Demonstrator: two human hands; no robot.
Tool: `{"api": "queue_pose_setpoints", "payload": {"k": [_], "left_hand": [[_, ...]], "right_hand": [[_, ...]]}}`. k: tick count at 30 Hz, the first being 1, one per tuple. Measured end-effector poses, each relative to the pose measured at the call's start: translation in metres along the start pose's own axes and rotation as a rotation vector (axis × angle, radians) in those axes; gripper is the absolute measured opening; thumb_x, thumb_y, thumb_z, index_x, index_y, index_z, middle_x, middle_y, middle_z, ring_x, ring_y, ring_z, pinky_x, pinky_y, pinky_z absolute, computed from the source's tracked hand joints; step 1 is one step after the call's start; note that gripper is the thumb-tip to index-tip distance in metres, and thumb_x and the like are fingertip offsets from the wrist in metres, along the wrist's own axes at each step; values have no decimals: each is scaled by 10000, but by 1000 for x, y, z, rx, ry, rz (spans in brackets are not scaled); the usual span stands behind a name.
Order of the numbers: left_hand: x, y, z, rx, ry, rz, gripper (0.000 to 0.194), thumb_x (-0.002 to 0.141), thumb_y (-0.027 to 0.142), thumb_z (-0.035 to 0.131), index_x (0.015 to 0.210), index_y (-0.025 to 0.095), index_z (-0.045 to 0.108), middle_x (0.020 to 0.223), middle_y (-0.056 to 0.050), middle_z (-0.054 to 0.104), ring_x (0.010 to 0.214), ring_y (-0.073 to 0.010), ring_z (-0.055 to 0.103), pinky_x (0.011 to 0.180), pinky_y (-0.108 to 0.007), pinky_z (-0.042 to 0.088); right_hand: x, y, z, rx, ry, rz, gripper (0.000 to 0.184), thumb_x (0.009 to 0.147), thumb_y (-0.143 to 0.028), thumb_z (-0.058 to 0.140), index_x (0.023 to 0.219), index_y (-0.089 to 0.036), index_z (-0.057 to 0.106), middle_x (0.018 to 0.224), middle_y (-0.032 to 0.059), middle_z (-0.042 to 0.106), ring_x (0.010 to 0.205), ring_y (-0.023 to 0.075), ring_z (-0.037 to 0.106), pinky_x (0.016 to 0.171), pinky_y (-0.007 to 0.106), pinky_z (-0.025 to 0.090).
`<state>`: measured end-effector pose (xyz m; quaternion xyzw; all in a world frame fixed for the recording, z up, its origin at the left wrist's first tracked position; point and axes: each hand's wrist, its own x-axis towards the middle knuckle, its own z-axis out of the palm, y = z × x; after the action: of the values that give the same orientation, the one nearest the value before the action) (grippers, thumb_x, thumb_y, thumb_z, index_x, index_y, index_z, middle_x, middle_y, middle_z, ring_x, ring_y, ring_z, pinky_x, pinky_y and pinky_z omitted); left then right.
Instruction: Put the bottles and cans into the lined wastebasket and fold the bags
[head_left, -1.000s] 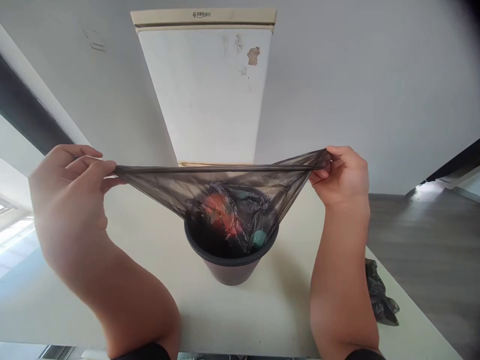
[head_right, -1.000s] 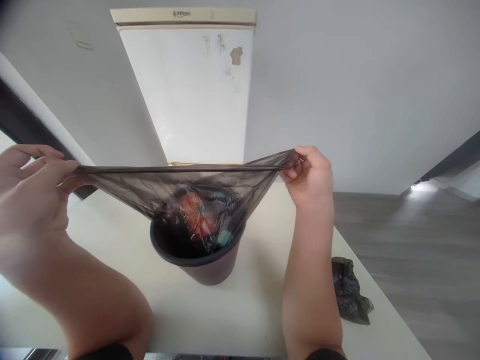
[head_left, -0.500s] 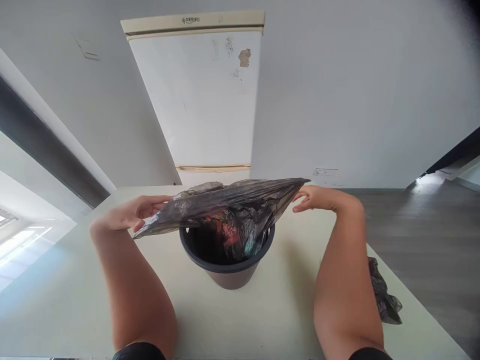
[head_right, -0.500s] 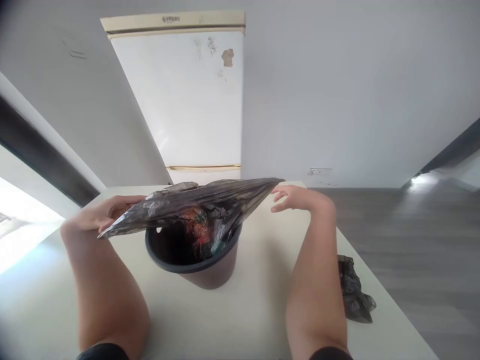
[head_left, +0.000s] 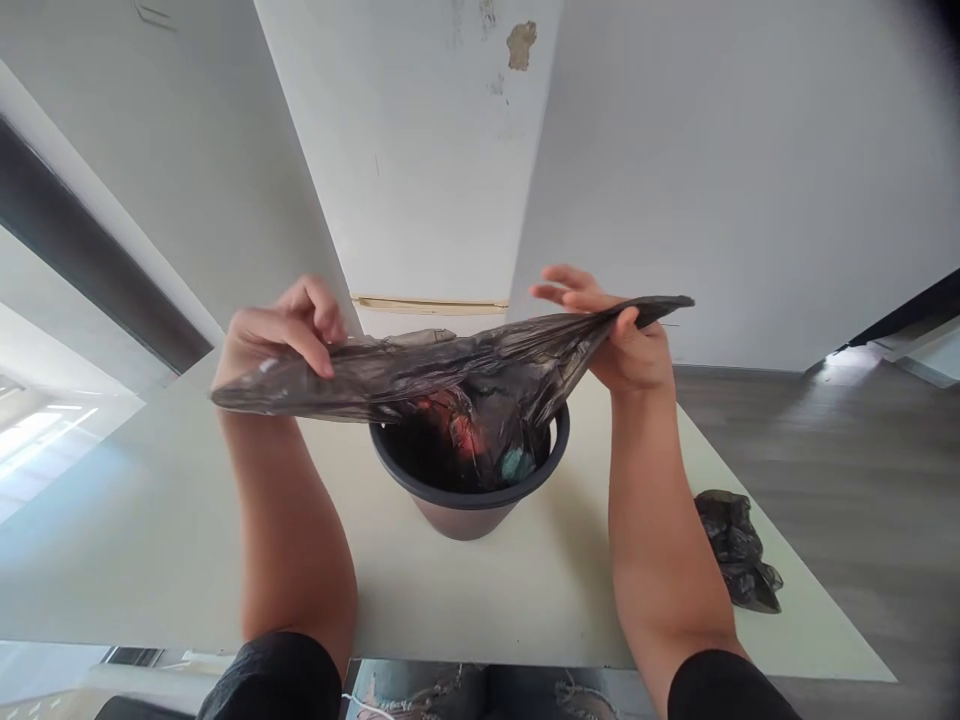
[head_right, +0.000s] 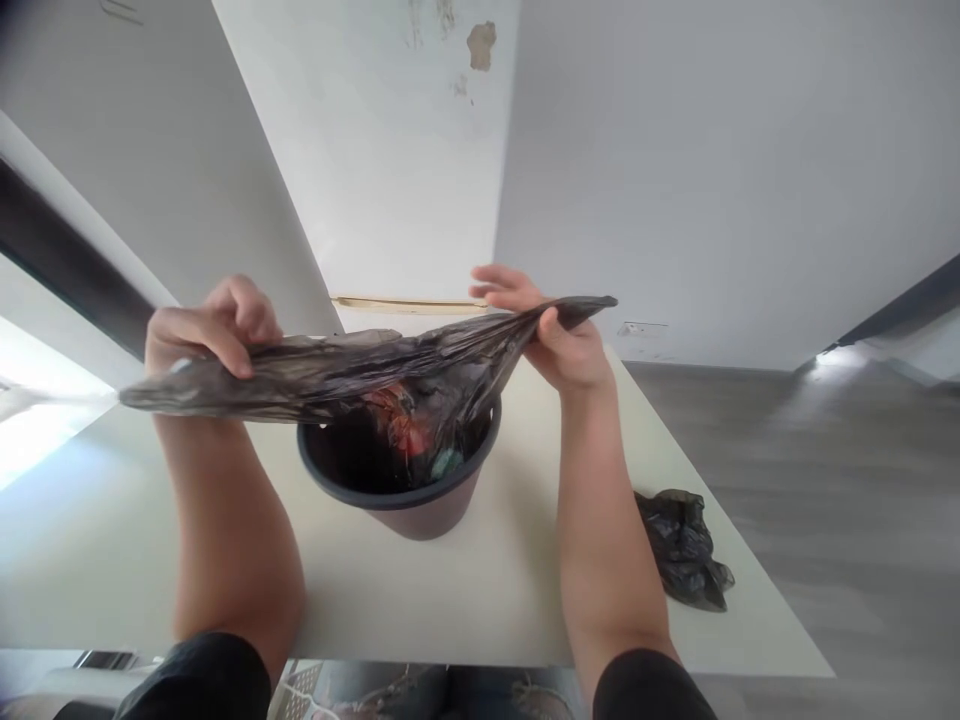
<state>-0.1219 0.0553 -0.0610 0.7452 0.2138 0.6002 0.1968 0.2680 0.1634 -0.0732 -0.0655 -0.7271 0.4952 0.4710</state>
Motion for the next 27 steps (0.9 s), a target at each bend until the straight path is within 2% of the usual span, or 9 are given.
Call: {"api": "queue_pose_setpoints", "payload": {"k": [2,4,6,9,13,17,21,24,27], "left_hand": [[10,5,23,-76,231,-9,686,738,590,958,496,152,489,995,-47,649,933,-156,703,766,-295,607],[18,13,44,-131,366,-112,739,712,653,941,598,180,385,1048,-28,695,1052,-238,745,886,-402,644],[23,23,61,-108,414,-249,755,715,791,847,703,228,343,863,-14,692,879,-258,768,809,-468,662],[30,37,80,-21,403,-493,685,739,869,721,775,271,388,554,34,471,505,-192,598,536,-374,565],[41,57,112,-28,213,-601,350,827,574,762,883,270,596,570,34,413,466,-140,464,468,-291,417],[45,70,139,105,135,-588,288,963,472,588,852,222,681,714,-27,577,645,-171,570,565,-303,491],[42,71,143,190,35,-590,285,1032,385,557,856,218,707,714,-25,580,674,-162,568,596,-297,478],[41,69,142,205,86,-568,171,1010,373,664,1106,256,745,798,-19,666,706,-163,621,627,-288,510],[42,69,143,242,61,-555,185,949,290,736,1124,253,785,957,-51,752,839,-198,709,708,-302,585]], "right_hand": [[5,-3,17,65,123,-72,453,899,-770,693,867,-318,711,1523,0,589,1496,331,512,1108,546,550],[7,-6,32,125,240,-103,505,867,-771,722,775,-290,599,1267,46,689,1342,319,615,1006,524,581],[8,-11,43,193,323,-84,523,862,-765,719,766,-292,518,876,41,660,1013,288,700,895,487,591],[8,-21,54,278,281,56,497,879,-743,698,806,-307,471,543,-62,346,547,196,489,682,387,544],[10,-43,66,300,72,261,405,905,-656,697,866,-292,523,547,-99,200,467,124,211,509,291,337],[12,-54,76,292,-44,273,277,830,-428,683,1014,-221,671,666,-33,406,582,145,358,557,308,351],[13,-48,78,239,36,254,217,818,-231,655,1032,-201,680,739,-7,532,644,150,442,626,315,392],[13,-41,77,226,37,287,130,933,-322,689,978,-208,644,742,1,597,654,158,522,685,330,439],[13,-38,75,220,14,333,294,943,-461,750,867,-212,614,655,-31,499,575,132,453,584,301,373]]}}
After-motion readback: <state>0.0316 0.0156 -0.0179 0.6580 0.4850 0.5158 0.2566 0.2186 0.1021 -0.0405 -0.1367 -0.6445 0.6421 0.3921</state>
